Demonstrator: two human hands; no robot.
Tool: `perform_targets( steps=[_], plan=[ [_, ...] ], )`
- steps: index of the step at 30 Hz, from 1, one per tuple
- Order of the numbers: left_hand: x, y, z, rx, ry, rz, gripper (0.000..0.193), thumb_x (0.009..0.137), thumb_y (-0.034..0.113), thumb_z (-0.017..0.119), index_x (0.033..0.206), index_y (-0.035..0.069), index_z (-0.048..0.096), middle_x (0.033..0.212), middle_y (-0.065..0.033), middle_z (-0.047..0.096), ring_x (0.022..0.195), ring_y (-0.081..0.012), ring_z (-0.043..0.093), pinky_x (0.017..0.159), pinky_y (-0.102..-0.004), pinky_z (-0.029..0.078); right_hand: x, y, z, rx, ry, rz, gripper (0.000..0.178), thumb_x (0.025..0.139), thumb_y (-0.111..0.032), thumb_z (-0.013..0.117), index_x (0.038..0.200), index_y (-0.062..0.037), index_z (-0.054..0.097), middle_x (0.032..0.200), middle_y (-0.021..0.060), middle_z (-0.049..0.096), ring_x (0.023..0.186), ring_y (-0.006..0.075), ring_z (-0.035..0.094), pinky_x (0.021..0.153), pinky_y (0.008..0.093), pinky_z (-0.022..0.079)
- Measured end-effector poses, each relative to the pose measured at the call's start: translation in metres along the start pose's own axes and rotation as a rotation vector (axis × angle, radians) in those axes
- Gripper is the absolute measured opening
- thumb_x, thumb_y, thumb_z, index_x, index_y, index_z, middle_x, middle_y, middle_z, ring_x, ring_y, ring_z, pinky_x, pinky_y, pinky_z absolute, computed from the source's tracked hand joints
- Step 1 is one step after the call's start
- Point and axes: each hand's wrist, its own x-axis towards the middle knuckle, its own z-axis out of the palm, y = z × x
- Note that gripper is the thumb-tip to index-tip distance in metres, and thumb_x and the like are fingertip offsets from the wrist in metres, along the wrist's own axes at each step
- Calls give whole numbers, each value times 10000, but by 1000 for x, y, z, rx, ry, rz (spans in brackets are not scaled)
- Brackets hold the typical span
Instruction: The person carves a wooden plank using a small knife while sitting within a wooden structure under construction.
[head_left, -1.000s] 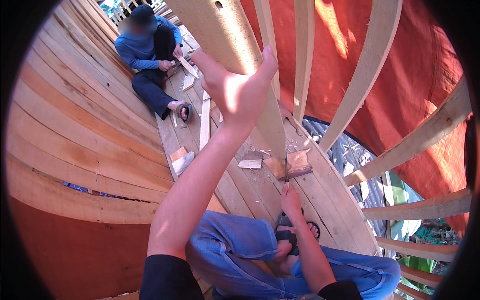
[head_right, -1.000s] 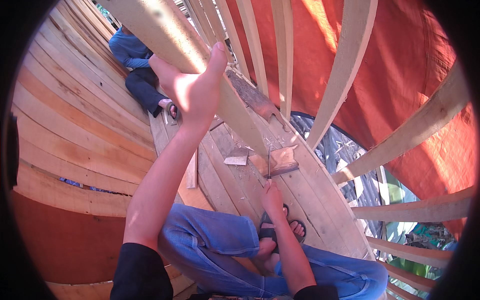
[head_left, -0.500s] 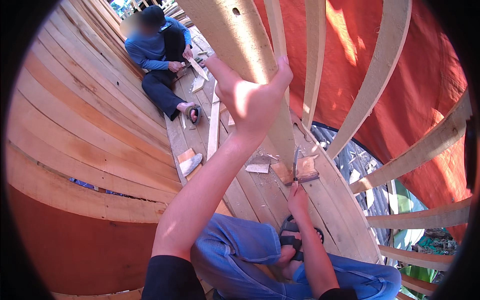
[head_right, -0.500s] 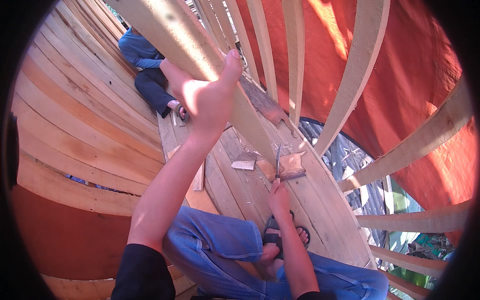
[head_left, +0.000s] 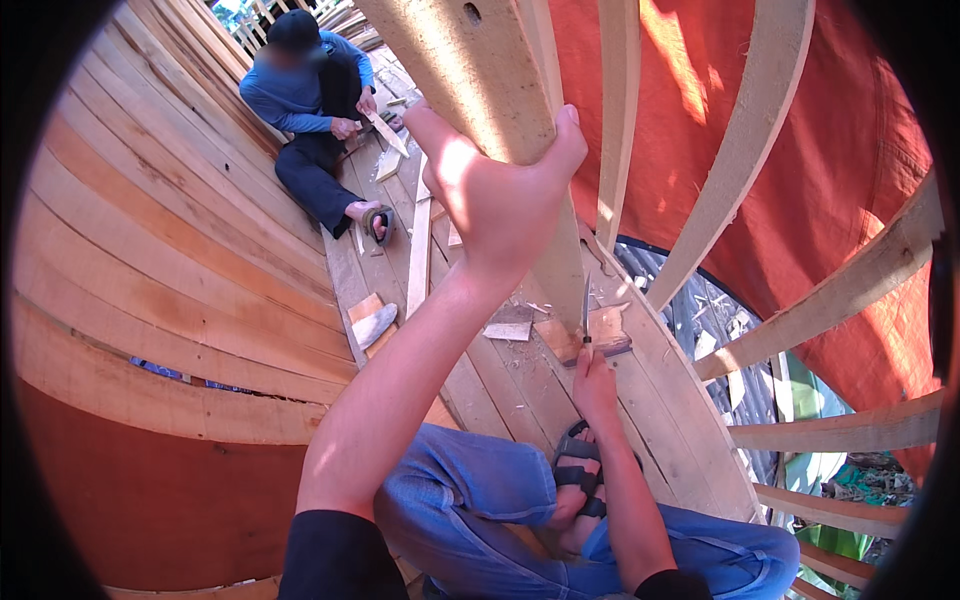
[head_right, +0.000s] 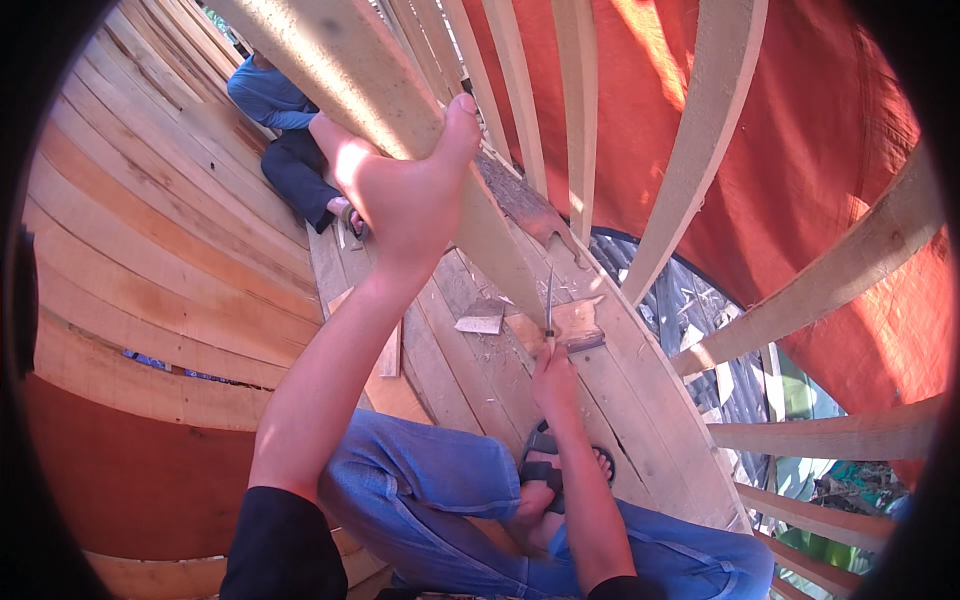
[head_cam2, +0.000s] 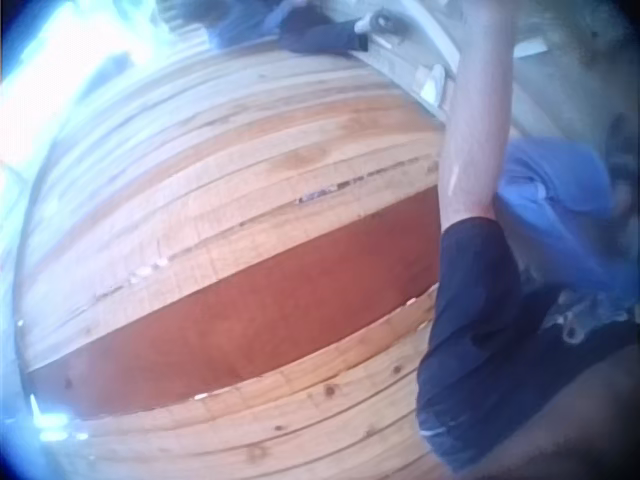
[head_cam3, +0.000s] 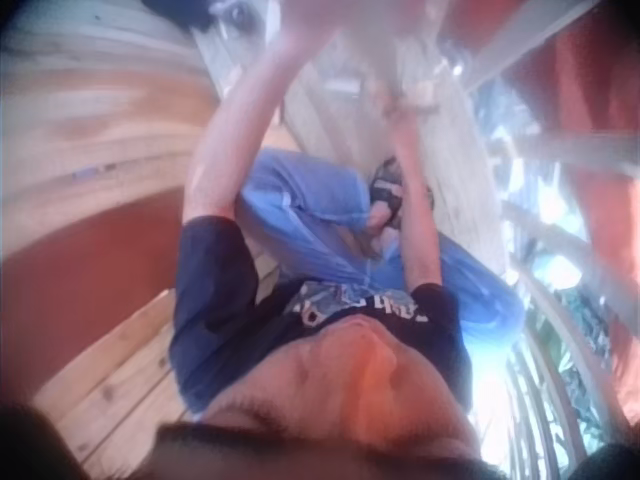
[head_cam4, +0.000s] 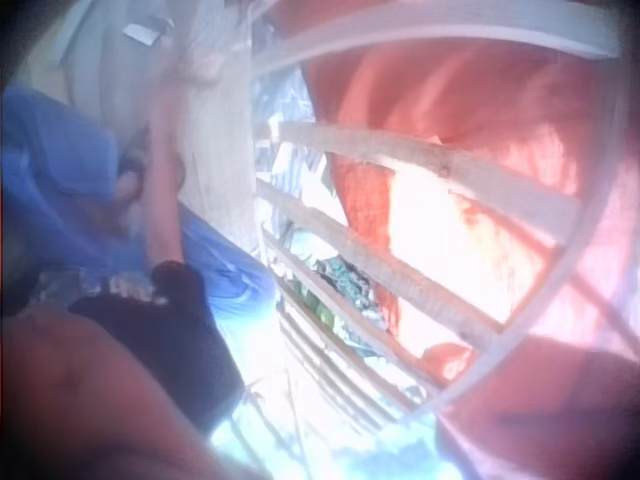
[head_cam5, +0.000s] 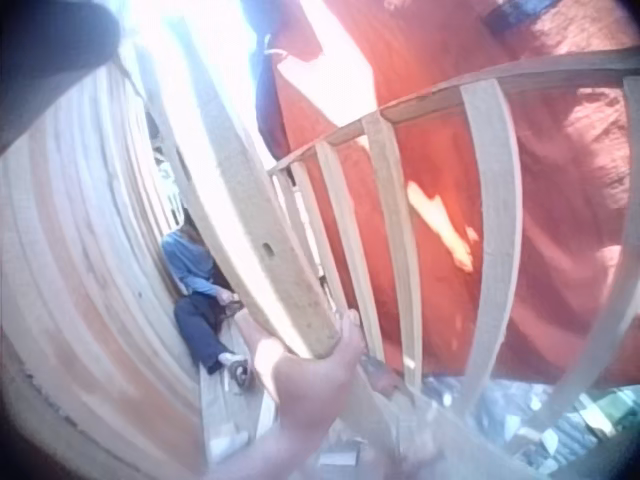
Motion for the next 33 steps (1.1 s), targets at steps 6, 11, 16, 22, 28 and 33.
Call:
perform_targets(
  steps=[6,11,16,22,28,33],
  plan=[
    [8,1,-8,36,19,-6,542,734,166,797,1071,-53,433,997,-96,499,936,-161,529,771,-303,462,7,-41,-13,130,24,-1,393,993,-314,401,1002,49,550,790,297,629,755,472,624,664,560,483],
    [5,5,0,74,66,-70,599,733,206,804,1106,-53,413,1030,-109,487,961,-158,506,833,-316,436,10,41,26,-120,55,-43,341,990,-306,425,952,12,543,680,266,613,678,470,622,582,560,463],
    [8,-10,-30,187,56,60,579,757,155,773,1124,-35,368,991,-126,527,880,-208,579,754,-346,500,-1,-37,3,160,12,16,334,983,-305,434,1000,20,509,699,285,616,697,486,613,601,564,482],
    [-1,-15,-95,201,207,-181,563,853,180,699,1229,-63,358,1171,-190,500,945,-199,568,697,-343,545,-21,-25,7,75,-160,45,358,985,-321,424,1057,27,469,720,263,640,664,463,632,580,556,490],
    [-14,-28,-126,211,288,-202,548,866,206,691,1234,-34,363,1176,-182,506,920,-214,565,721,-349,531,-20,-29,-1,149,-127,84,404,986,-389,394,1035,-6,515,727,243,650,687,454,637,644,576,484],
    [-25,-14,-130,185,296,-215,429,867,208,682,1110,2,395,978,-121,502,803,-188,536,671,-356,499,-28,-32,13,218,-83,68,403,987,-379,401,1024,0,533,777,257,648,755,457,634,696,558,484]
  ],
)
